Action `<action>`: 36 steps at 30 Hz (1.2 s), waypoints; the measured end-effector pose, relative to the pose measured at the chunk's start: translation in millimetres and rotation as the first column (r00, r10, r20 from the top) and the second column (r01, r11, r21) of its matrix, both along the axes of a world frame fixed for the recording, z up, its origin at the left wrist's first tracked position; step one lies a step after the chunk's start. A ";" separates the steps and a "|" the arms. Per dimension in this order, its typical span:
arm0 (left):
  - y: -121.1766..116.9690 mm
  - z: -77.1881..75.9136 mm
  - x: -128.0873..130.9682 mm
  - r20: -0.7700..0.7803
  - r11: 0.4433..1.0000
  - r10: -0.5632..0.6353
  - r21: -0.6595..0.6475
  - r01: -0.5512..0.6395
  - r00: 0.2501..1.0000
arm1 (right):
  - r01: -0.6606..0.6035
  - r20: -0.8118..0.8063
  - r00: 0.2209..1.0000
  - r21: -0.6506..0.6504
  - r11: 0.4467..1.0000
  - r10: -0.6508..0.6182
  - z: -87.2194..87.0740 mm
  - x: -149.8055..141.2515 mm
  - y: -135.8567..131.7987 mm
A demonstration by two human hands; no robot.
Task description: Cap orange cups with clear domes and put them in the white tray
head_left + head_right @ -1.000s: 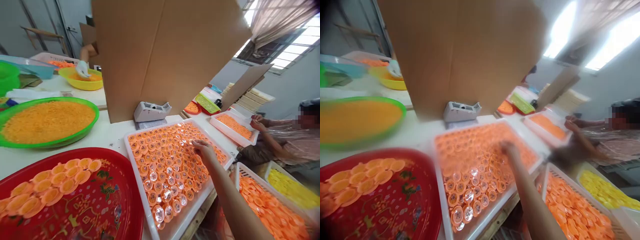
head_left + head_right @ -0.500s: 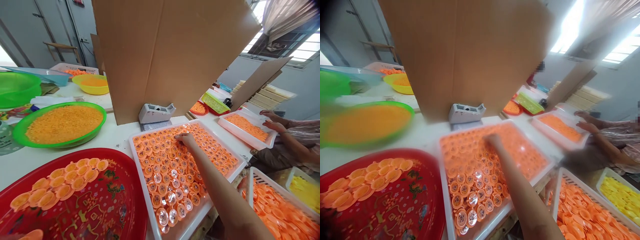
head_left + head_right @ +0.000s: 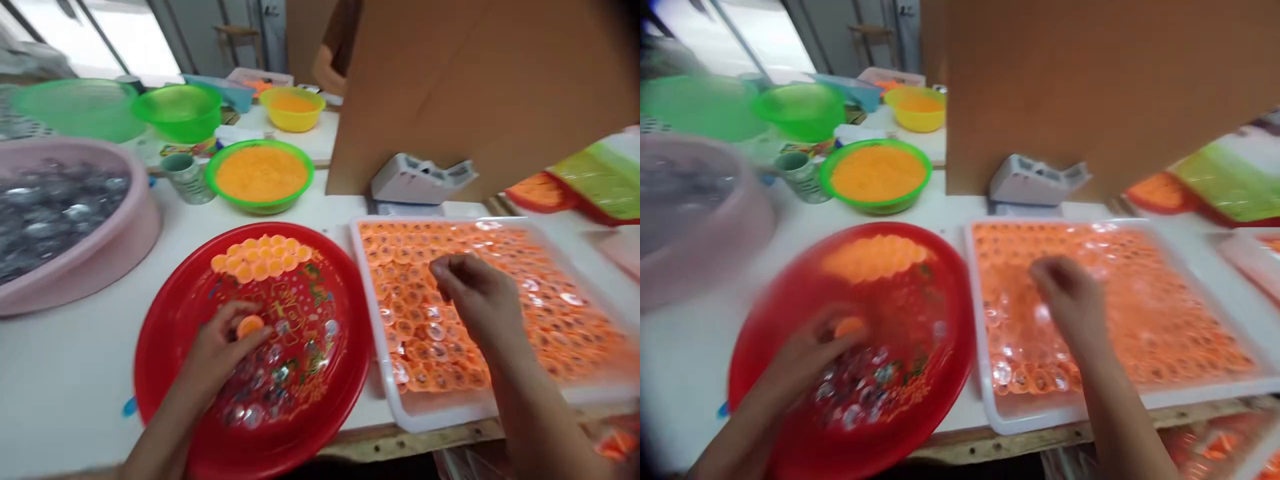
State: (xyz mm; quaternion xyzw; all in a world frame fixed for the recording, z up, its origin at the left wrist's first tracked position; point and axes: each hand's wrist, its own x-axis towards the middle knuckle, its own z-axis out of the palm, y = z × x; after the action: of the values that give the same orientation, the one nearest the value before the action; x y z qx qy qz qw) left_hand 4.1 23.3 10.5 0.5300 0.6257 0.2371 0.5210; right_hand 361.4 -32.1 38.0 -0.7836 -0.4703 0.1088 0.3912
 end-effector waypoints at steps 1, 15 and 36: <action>-2.0 0.1 -1.2 0.064 0.998 0.026 -0.053 -0.023 0.998 | -0.162 -0.008 0.987 -0.021 0.987 0.162 -2.4 -29.1 -12.6; -38.5 8.8 -16.5 0.534 0.948 0.201 -0.316 -0.027 0.821 | -0.611 0.006 0.769 -0.286 0.738 0.639 -68.4 -172.4 -41.7; -49.4 5.8 31.9 0.528 0.947 0.164 -0.321 0.017 0.833 | -0.388 -0.901 0.406 -0.019 0.921 0.153 -46.9 -163.7 -40.9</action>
State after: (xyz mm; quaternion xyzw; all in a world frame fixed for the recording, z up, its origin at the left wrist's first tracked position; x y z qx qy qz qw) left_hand 35.9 -26.1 16.3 0.3260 0.5000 0.2970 0.7454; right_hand 197.7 -72.9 -9.0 -0.5623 -0.3025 0.6148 0.4630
